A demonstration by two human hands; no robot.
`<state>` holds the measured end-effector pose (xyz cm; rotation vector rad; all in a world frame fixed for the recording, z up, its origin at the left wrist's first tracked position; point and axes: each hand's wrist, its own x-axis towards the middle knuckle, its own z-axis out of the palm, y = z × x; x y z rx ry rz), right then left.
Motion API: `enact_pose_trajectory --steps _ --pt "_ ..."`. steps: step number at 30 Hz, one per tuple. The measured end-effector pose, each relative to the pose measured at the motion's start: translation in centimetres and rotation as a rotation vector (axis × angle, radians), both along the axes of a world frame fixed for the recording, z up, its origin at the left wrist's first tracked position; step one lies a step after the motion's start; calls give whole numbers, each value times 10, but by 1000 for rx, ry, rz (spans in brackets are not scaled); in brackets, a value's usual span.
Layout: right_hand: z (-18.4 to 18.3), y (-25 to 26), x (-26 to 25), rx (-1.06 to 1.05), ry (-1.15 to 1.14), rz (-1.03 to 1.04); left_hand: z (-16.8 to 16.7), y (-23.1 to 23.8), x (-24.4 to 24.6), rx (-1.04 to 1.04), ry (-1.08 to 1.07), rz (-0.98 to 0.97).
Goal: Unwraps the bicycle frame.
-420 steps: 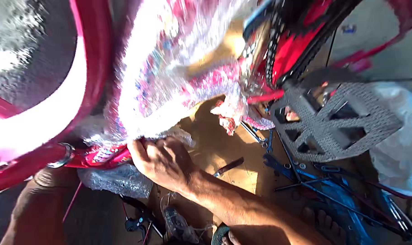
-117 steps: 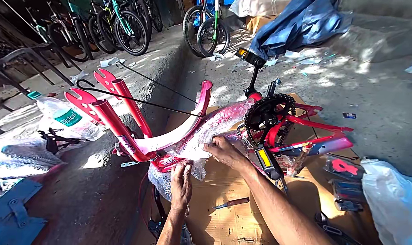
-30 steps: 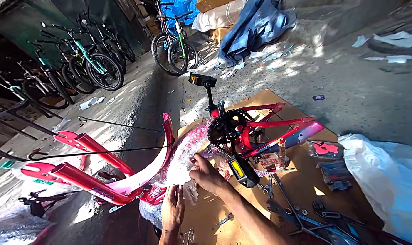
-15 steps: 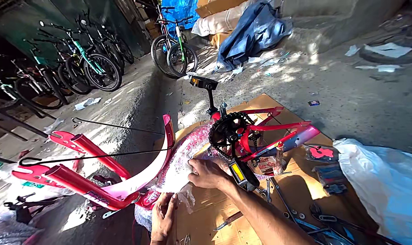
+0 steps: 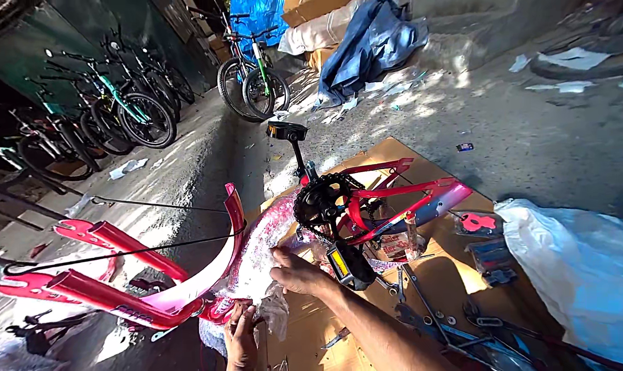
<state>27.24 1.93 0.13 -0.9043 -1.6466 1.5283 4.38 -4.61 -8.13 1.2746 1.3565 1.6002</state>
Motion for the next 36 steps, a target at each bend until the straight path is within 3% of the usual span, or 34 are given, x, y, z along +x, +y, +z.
enact_pose_trajectory --steps 7,13,17,20,25,30,36 --pt "6 -4 0 -177 204 -26 11 -3 11 -20 -284 47" --pt "1 4 7 -139 279 67 14 2 15 -48 -3 88" --pt "6 -2 2 72 -90 -24 25 6 37 -50 11 239" --pt "8 -13 -2 230 -312 -84 30 7 41 -49 149 290" --pt "9 -6 2 268 -328 -92 44 12 35 -237 234 225" --pt "28 -6 14 342 -489 -29 37 11 32 -222 216 126" --pt "38 -15 17 406 -585 -114 35 11 32 -208 248 169"
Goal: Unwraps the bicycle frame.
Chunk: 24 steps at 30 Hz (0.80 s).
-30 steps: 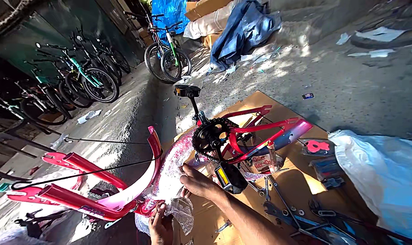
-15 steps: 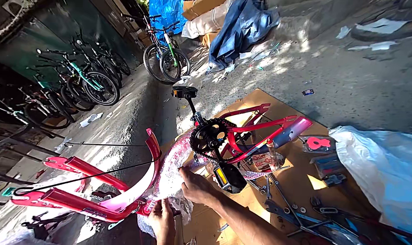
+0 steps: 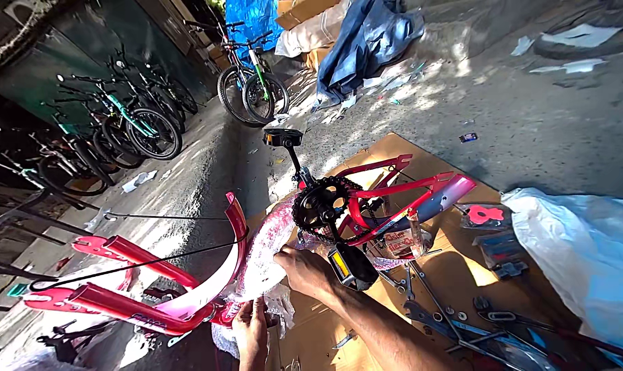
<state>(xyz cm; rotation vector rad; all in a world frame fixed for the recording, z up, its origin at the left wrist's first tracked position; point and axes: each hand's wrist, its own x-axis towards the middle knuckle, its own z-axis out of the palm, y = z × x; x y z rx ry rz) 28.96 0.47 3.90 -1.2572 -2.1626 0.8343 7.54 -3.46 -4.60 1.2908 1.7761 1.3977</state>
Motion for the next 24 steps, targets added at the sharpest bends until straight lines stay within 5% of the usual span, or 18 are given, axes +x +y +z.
enact_pose_trajectory --steps 13,16,20,24 --pt "-43 -1 -11 547 303 -235 -5 -6 -2 73 -46 -113" --pt "-45 -13 -5 450 438 -241 -4 -17 9 213 -88 -63" --pt "-66 -17 2 325 585 -203 15 -26 24 479 540 41" --pt "-82 -14 7 450 561 -96 59 -5 46 549 1000 -308"
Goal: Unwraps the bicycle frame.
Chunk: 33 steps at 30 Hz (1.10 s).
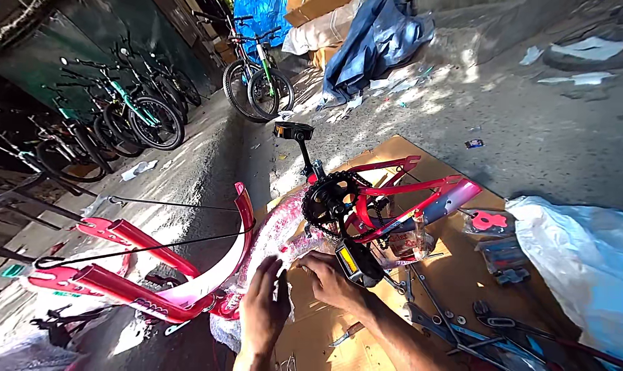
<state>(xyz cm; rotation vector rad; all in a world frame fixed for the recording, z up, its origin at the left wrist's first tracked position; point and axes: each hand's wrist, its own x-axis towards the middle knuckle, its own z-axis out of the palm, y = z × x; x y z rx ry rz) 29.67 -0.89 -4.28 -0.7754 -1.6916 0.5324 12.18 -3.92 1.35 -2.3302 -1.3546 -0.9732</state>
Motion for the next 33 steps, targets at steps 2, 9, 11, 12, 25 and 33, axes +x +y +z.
enact_pose_trajectory --steps 2,9,11,12,25,33 --pt "4 2 1 64 -11 5 9 17 8 -91 195 -29" --pt "16 9 -7 53 133 -71 4 30 5 -123 150 12" --pt "17 8 -13 31 39 -245 -1 31 10 -60 135 57" --pt "19 9 -16 27 -26 -346 -1 32 13 -38 132 74" --pt "52 16 -23 -107 -494 -470 10 33 -5 183 343 48" --pt "53 21 -15 13 -672 -459 12 32 -2 140 345 96"
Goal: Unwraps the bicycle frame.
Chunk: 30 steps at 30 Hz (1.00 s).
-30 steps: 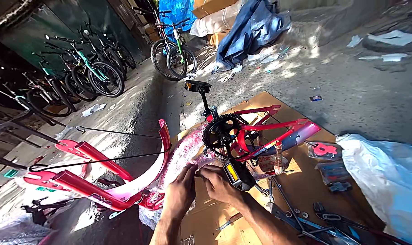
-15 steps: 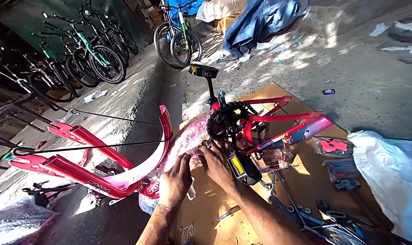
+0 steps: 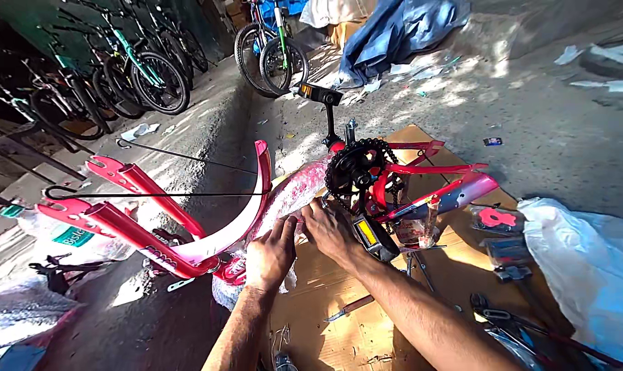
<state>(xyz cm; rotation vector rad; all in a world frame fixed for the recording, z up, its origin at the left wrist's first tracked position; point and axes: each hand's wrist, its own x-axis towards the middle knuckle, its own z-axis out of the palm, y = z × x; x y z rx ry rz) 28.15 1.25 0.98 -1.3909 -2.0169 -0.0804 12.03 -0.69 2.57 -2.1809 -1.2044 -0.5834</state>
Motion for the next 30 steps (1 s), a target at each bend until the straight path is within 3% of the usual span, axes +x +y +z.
enact_pose_trajectory --steps 4,14,19,23,26,30 --pt "-15 12 2 142 126 -22 -1 2 -4 -11 44 -26" --pt "-17 14 -4 -40 299 -101 -3 -1 -4 13 18 -23" --pt "-23 12 -2 6 197 -18 -9 0 -4 -2 -57 -44" --pt "-8 16 -5 -117 270 -48 -10 0 -1 5 -104 -41" --pt "-7 16 -13 -91 243 -52 -10 1 -2 7 -81 -28" --pt "-14 13 -13 -68 370 -89 -9 3 1 29 26 -27"
